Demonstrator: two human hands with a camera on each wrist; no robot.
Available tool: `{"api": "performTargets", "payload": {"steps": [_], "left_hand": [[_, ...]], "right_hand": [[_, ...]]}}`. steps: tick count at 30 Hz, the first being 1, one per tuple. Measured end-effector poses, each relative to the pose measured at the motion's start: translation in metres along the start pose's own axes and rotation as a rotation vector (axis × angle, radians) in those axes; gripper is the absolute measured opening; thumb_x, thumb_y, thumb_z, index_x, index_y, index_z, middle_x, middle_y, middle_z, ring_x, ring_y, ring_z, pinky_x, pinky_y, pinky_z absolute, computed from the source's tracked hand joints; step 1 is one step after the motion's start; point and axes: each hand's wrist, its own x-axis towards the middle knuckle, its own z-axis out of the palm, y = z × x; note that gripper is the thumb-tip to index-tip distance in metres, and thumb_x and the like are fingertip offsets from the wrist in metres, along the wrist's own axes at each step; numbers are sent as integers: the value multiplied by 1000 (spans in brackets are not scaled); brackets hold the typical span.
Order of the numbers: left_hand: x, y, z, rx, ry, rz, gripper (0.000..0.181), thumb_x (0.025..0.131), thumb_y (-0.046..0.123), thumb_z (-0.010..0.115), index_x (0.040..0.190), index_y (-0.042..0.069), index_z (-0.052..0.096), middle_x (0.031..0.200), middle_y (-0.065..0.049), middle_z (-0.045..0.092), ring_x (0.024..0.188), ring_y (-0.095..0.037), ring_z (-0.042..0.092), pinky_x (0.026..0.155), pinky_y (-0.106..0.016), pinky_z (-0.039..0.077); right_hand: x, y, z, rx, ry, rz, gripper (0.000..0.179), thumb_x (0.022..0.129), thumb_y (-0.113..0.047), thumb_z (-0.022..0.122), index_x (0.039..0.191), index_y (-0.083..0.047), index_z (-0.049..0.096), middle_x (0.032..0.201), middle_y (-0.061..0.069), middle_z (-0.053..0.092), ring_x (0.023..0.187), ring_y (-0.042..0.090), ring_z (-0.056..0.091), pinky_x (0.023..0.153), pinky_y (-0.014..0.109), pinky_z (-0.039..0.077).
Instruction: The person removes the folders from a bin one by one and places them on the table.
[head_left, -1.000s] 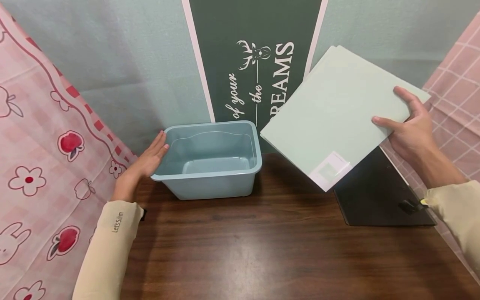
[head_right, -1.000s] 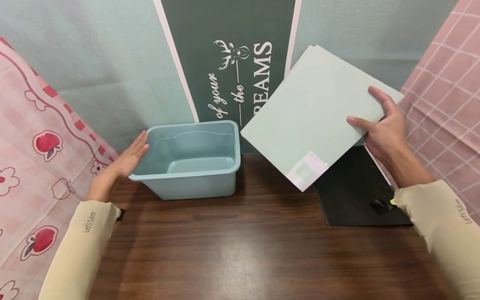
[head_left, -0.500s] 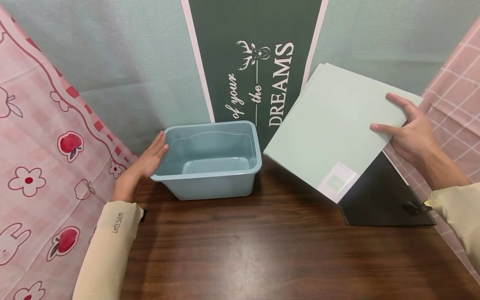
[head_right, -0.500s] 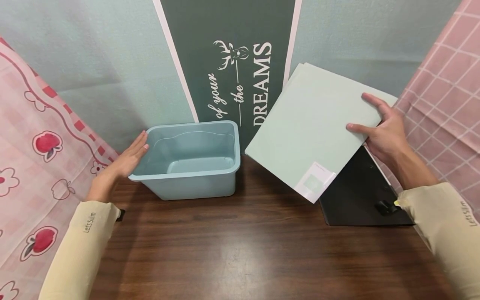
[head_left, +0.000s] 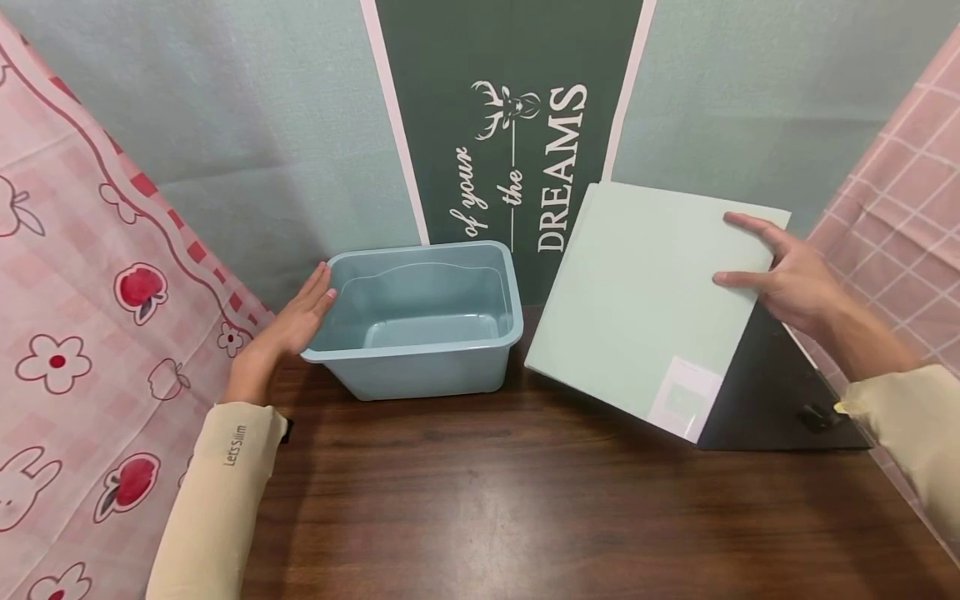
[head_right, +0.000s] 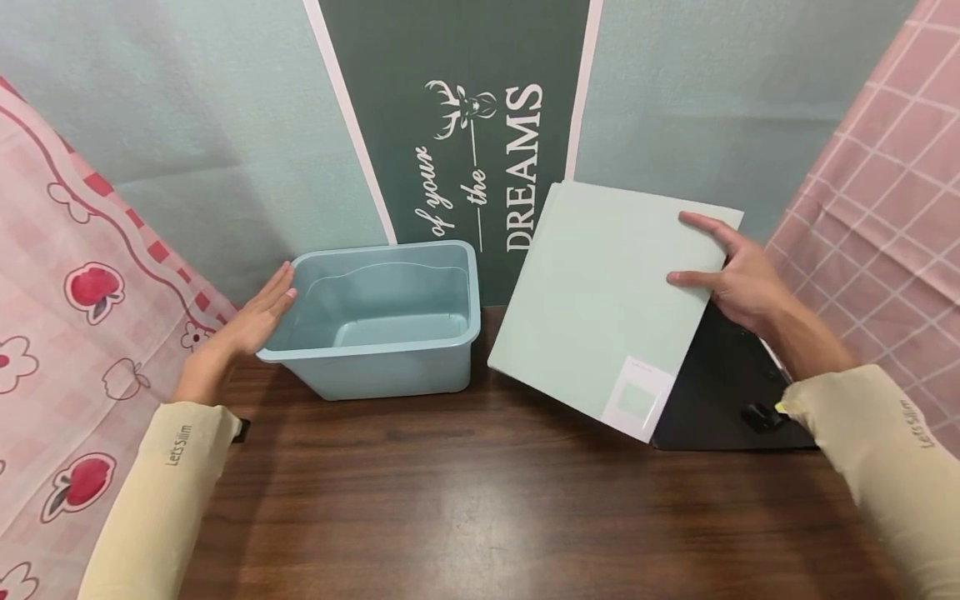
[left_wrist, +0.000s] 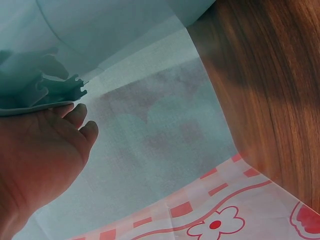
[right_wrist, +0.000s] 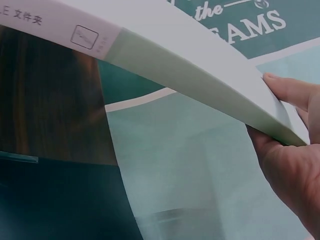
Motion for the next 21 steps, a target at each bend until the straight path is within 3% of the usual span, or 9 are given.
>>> {"api": "performTargets", "payload": {"steps": [8, 10, 16, 21], "left_hand": [[-1, 1, 0, -2, -5, -11, 69, 117, 45, 17, 168, 7, -11, 176, -15, -18, 163, -38, -11, 129, -64, 2], [-1, 2, 0, -5, -4, -10, 69, 117, 45, 17, 168, 7, -11, 176, -15, -18, 163, -38, -11, 129, -64, 2], [-1, 1, 0, -15, -4, -3, 69, 117, 44, 17, 168, 7, -10, 176, -16, -17, 163, -38, -11, 129, -63, 1], [0, 1, 0, -17, -4, 0, 69, 117, 44, 18, 168, 7, -11, 176, -16, -18, 163, -38, -11, 128, -64, 2]], "right_hand": [[6, 12, 8, -77, -30, 18, 90, 86, 29, 66, 162, -13, 43, 131, 0, 65, 101, 9, 73, 73, 27, 63], [7, 15, 9, -129, -33, 41, 90, 87, 27, 68, 163, -14, 42, 132, 0, 63, 103, 8, 71, 74, 26, 63], [9, 18, 11, -422, -47, 151, 92, 92, 9, 76, 167, -25, 35, 133, -8, 57, 110, 1, 65, 80, 25, 62], [13, 24, 15, -467, -98, 185, 92, 92, 4, 79, 167, -26, 34, 135, -9, 57, 109, 3, 67, 80, 30, 63]]}}
